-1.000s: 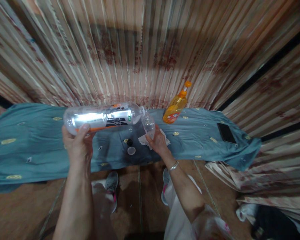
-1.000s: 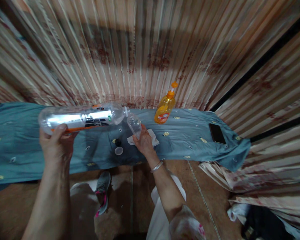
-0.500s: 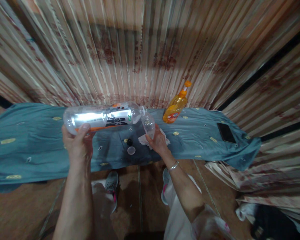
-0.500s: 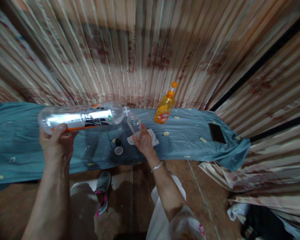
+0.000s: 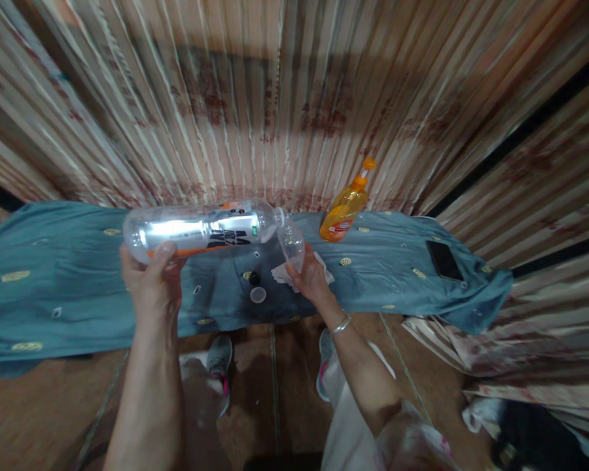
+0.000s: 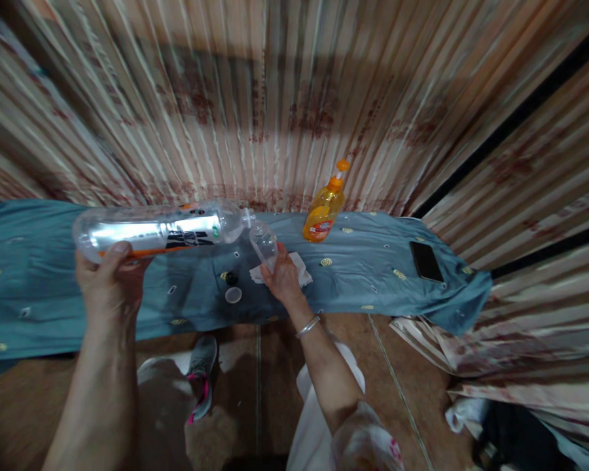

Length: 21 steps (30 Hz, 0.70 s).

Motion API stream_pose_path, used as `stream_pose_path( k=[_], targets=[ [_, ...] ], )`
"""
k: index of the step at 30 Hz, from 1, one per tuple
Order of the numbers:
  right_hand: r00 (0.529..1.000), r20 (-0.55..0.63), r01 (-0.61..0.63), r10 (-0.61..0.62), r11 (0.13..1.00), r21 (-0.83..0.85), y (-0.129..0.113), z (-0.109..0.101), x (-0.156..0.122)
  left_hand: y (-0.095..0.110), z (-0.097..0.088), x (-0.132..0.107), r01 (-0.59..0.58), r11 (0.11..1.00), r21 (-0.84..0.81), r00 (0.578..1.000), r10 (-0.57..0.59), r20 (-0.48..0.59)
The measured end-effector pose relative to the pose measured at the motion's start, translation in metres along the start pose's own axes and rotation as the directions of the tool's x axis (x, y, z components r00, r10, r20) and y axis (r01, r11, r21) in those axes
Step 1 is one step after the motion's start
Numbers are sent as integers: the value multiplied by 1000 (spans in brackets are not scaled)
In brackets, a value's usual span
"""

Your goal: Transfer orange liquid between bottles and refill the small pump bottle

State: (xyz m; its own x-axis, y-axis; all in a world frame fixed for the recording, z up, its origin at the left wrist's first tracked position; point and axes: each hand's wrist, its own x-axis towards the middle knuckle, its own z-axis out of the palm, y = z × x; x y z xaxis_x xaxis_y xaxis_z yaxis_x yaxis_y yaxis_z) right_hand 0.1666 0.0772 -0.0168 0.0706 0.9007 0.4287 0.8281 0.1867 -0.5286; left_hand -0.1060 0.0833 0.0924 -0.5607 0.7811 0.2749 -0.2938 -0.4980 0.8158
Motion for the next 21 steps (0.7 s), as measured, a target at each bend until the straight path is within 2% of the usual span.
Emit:
stream_pose_path(
  k=[6, 21],
  targets=[
    [1000, 1, -8, 8, 1000, 27, 0, -2, 1, 0, -1, -1, -28, 999, 16, 999, 28, 38],
    [1000, 5, -7, 7, 1000, -5, -3, -2, 0, 3, 2, -1, -20, 999, -41, 999, 21, 25]
  ],
)
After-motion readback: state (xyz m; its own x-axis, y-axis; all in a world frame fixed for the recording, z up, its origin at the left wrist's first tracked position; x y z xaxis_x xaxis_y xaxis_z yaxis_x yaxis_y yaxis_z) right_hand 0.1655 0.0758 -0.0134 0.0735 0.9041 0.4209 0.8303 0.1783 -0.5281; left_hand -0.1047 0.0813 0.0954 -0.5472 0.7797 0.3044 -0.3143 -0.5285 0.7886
